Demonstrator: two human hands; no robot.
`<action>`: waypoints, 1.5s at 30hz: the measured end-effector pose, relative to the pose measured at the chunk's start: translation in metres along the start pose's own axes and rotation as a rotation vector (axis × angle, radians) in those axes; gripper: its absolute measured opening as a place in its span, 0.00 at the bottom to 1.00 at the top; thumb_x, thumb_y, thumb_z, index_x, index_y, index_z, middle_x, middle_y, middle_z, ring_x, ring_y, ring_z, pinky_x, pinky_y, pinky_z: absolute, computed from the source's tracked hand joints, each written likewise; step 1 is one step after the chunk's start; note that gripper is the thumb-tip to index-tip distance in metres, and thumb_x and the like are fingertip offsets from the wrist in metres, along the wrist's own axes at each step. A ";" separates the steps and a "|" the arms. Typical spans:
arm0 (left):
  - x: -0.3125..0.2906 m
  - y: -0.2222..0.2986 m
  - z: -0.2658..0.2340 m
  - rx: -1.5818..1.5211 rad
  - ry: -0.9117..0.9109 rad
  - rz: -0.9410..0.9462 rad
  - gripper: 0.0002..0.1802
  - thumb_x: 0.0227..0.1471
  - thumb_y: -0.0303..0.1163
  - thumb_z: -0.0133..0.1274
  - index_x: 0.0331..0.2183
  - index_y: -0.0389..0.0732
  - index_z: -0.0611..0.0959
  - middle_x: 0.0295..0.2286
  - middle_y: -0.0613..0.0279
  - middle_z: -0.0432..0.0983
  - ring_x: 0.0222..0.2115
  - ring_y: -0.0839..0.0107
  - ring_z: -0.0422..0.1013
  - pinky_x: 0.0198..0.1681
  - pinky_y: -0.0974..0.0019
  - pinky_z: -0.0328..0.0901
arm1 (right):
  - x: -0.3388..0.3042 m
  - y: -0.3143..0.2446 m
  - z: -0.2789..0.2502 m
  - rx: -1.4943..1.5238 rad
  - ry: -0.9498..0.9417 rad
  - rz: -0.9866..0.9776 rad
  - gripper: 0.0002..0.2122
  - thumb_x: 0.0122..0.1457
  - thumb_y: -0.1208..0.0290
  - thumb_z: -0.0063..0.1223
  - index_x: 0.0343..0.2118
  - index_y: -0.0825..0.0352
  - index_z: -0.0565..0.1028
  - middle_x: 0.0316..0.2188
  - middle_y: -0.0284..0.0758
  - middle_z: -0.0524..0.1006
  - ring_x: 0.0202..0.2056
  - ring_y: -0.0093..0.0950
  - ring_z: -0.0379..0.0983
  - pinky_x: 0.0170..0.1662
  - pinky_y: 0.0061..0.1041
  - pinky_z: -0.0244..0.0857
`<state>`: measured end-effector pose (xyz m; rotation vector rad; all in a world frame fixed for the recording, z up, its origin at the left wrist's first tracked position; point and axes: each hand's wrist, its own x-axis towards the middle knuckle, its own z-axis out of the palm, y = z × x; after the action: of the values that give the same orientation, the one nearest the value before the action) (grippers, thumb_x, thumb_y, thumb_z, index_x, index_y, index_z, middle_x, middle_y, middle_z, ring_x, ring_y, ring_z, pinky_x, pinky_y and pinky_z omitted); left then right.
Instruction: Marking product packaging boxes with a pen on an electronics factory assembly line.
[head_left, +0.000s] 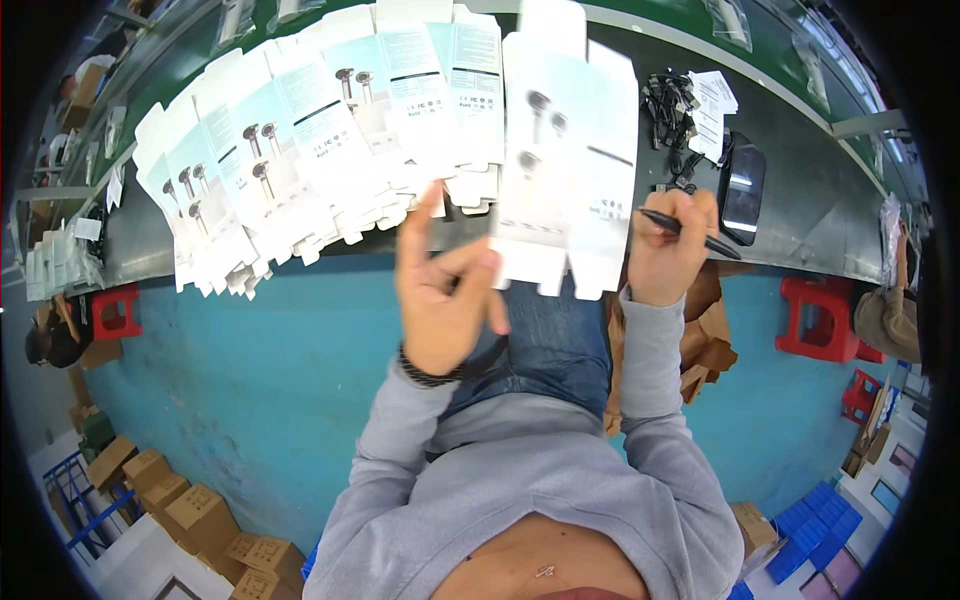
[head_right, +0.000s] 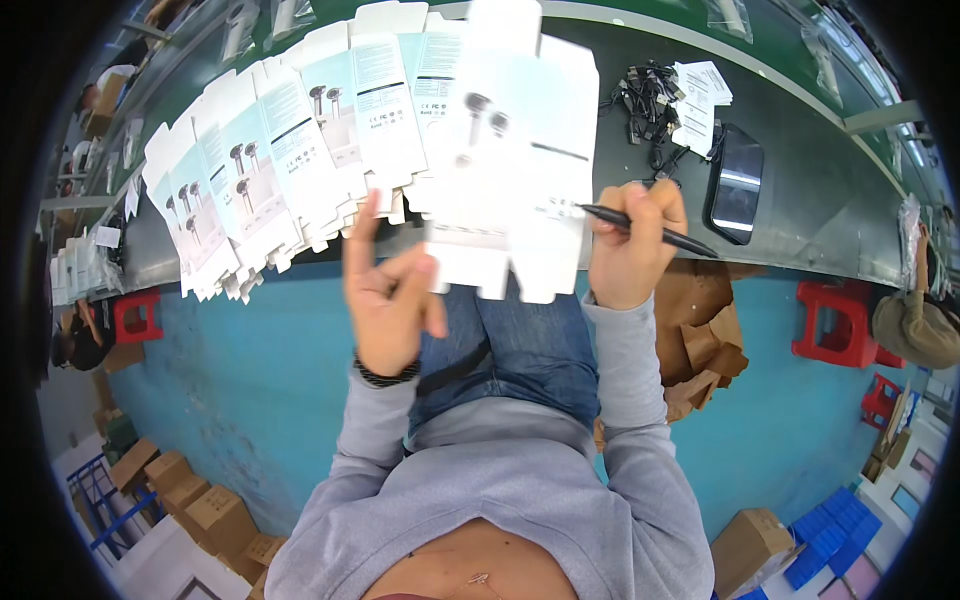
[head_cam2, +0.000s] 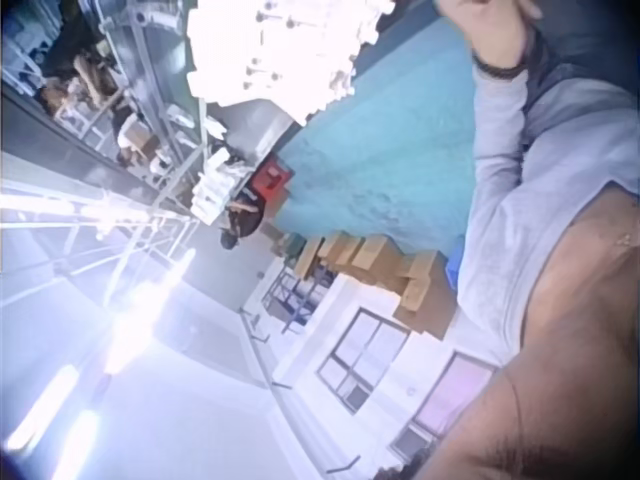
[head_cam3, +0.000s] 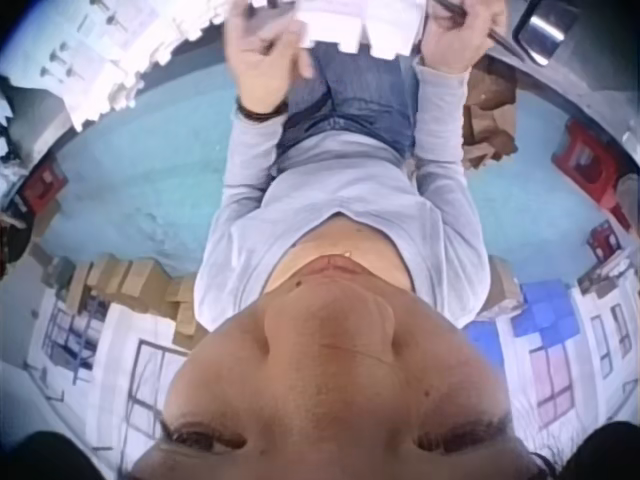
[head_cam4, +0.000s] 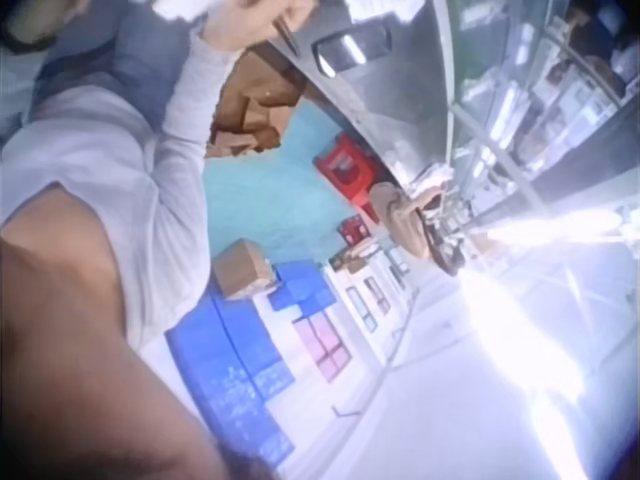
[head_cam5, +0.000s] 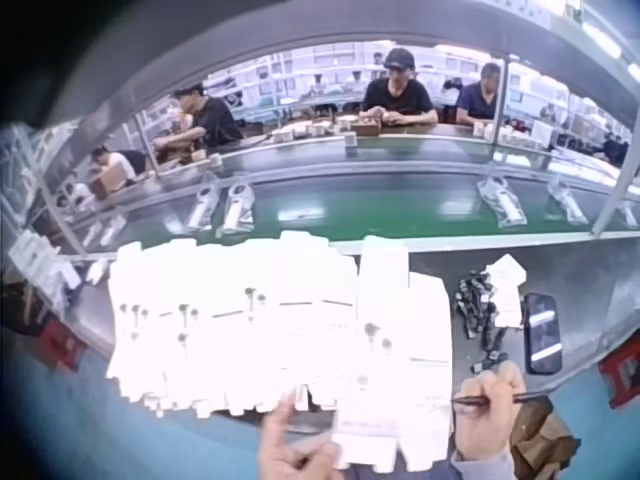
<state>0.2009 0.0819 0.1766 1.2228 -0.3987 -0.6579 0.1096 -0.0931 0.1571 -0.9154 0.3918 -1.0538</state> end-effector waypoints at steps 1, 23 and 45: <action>0.002 0.011 -0.007 -0.019 0.087 0.009 0.37 0.49 0.19 0.45 0.56 0.40 0.47 0.28 0.47 0.76 0.09 0.77 0.64 0.11 0.76 0.60 | 0.002 -0.001 -0.001 -0.025 0.059 -0.072 0.13 0.53 0.77 0.40 0.16 0.60 0.52 0.10 0.27 0.55 0.14 0.16 0.47 0.17 0.15 0.45; -0.005 -0.034 -0.015 0.392 0.028 -0.049 0.20 0.44 0.23 0.54 0.43 0.36 0.69 0.37 0.56 0.75 0.16 0.90 0.58 0.17 0.84 0.51 | -0.011 0.044 0.016 -0.970 -0.340 -0.171 0.11 0.47 0.77 0.53 0.13 0.68 0.64 0.08 0.27 0.63 0.13 0.12 0.55 0.16 0.15 0.50; 0.003 0.053 -0.050 0.416 0.240 0.329 0.27 0.47 0.20 0.49 0.49 0.35 0.58 0.21 0.57 0.76 0.12 0.83 0.62 0.14 0.80 0.54 | -0.015 0.003 0.004 -0.556 -0.112 -0.119 0.13 0.52 0.77 0.48 0.15 0.63 0.58 0.12 0.27 0.62 0.15 0.14 0.55 0.19 0.14 0.51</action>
<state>0.2467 0.1267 0.2119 1.5656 -0.5370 -0.1419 0.1072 -0.0779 0.1553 -1.5011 0.5554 -1.0116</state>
